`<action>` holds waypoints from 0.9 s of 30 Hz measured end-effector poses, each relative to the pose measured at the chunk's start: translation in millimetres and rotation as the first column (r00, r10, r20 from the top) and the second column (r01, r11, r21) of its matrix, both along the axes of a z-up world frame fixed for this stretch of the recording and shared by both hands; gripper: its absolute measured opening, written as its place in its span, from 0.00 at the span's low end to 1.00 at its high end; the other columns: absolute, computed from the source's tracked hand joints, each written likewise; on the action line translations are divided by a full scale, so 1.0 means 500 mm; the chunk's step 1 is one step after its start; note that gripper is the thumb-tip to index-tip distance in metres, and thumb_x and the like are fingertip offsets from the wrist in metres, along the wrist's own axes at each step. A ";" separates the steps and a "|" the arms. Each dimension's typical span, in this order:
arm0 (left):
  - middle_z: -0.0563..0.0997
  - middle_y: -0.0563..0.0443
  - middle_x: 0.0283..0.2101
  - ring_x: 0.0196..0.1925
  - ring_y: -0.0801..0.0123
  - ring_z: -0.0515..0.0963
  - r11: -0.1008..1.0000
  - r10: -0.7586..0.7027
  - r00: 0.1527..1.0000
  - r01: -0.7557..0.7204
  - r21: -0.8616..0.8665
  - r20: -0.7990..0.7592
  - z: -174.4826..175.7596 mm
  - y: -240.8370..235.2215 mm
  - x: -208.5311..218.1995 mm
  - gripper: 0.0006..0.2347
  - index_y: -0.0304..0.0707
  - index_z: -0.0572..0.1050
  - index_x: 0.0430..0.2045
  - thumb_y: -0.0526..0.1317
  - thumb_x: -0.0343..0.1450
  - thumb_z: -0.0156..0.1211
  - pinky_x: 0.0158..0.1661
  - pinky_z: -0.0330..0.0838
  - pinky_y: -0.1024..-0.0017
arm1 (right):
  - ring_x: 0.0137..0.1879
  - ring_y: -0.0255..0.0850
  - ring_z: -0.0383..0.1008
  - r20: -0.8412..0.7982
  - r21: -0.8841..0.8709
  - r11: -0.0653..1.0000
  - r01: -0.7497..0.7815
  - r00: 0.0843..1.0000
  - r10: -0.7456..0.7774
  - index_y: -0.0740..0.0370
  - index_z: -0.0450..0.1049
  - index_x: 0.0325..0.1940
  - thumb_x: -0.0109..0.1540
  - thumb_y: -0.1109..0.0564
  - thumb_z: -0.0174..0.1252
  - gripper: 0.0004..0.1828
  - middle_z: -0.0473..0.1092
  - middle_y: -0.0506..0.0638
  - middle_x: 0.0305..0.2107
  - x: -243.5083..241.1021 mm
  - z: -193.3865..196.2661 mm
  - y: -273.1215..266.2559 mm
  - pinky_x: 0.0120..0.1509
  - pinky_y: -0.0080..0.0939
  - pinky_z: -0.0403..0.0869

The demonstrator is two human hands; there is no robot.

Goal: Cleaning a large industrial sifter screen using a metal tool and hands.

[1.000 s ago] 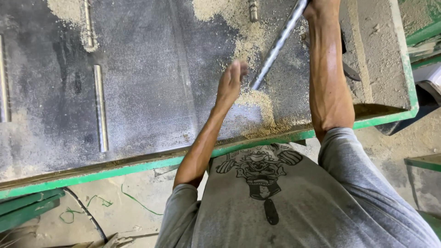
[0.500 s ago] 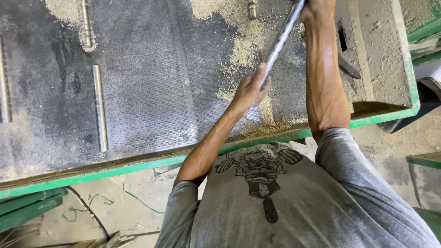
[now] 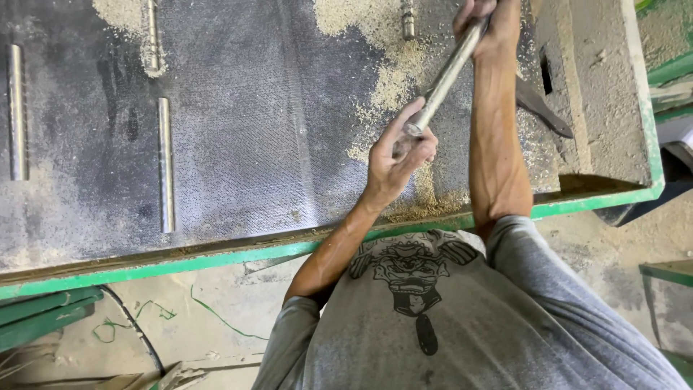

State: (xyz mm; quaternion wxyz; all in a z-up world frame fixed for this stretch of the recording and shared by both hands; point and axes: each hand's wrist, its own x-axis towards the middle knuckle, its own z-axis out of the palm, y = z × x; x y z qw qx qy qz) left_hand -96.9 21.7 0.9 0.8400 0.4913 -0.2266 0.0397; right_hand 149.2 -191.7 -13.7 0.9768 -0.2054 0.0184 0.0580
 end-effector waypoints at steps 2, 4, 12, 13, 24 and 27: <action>0.80 0.53 0.40 0.35 0.74 0.81 0.996 0.047 0.999 -0.047 0.076 -0.003 0.001 -0.007 0.016 0.25 0.40 0.64 0.70 0.42 0.77 0.64 0.34 0.83 0.77 | 0.16 0.37 0.63 -0.297 0.142 0.977 0.157 0.949 -0.109 0.66 0.67 0.29 0.78 0.52 0.42 0.25 0.60 0.49 0.14 -0.046 0.028 0.034 0.23 0.39 0.74; 0.79 0.54 0.38 0.32 0.76 0.80 0.994 0.051 0.999 -0.049 0.102 -0.013 0.004 -0.006 0.020 0.23 0.41 0.67 0.67 0.43 0.77 0.65 0.31 0.81 0.79 | 0.15 0.38 0.64 -0.312 0.177 0.972 0.157 0.945 -0.096 0.64 0.66 0.24 0.75 0.48 0.42 0.28 0.61 0.49 0.12 -0.054 -0.007 0.039 0.21 0.39 0.74; 0.76 0.59 0.29 0.24 0.79 0.75 1.000 0.000 1.000 0.000 0.011 -0.001 0.001 -0.020 0.029 0.13 0.47 0.75 0.58 0.46 0.80 0.59 0.22 0.75 0.80 | 0.13 0.37 0.63 -0.382 0.305 0.924 0.228 0.919 -0.101 0.61 0.63 0.21 0.74 0.43 0.42 0.30 0.60 0.48 0.10 -0.072 -0.055 0.038 0.18 0.37 0.73; 0.76 0.59 0.28 0.24 0.79 0.75 1.000 0.006 1.000 -0.006 -0.013 -0.014 0.000 -0.022 0.026 0.13 0.47 0.75 0.58 0.48 0.81 0.56 0.23 0.76 0.78 | 0.13 0.37 0.63 -0.386 0.302 0.924 0.233 0.916 -0.105 0.62 0.64 0.21 0.73 0.43 0.43 0.30 0.60 0.48 0.10 -0.074 -0.053 0.036 0.18 0.37 0.73; 0.76 0.47 0.40 0.33 0.71 0.80 0.937 0.150 0.978 -0.094 0.336 -0.145 -0.088 0.113 0.058 0.22 0.34 0.69 0.64 0.54 0.83 0.49 0.28 0.83 0.73 | 0.17 0.38 0.64 -0.122 0.070 0.985 0.155 0.982 -0.145 0.63 0.66 0.28 0.77 0.47 0.38 0.27 0.61 0.50 0.14 -0.084 -0.041 -0.021 0.18 0.35 0.71; 0.79 0.42 0.48 0.37 0.70 0.83 0.862 0.008 0.986 0.076 0.501 -0.164 -0.057 0.088 0.087 0.26 0.33 0.64 0.68 0.55 0.82 0.48 0.30 0.84 0.74 | 0.18 0.38 0.63 0.047 -0.002 0.988 0.153 0.987 -0.153 0.61 0.64 0.29 0.77 0.47 0.37 0.26 0.60 0.48 0.15 -0.084 -0.037 0.004 0.20 0.38 0.73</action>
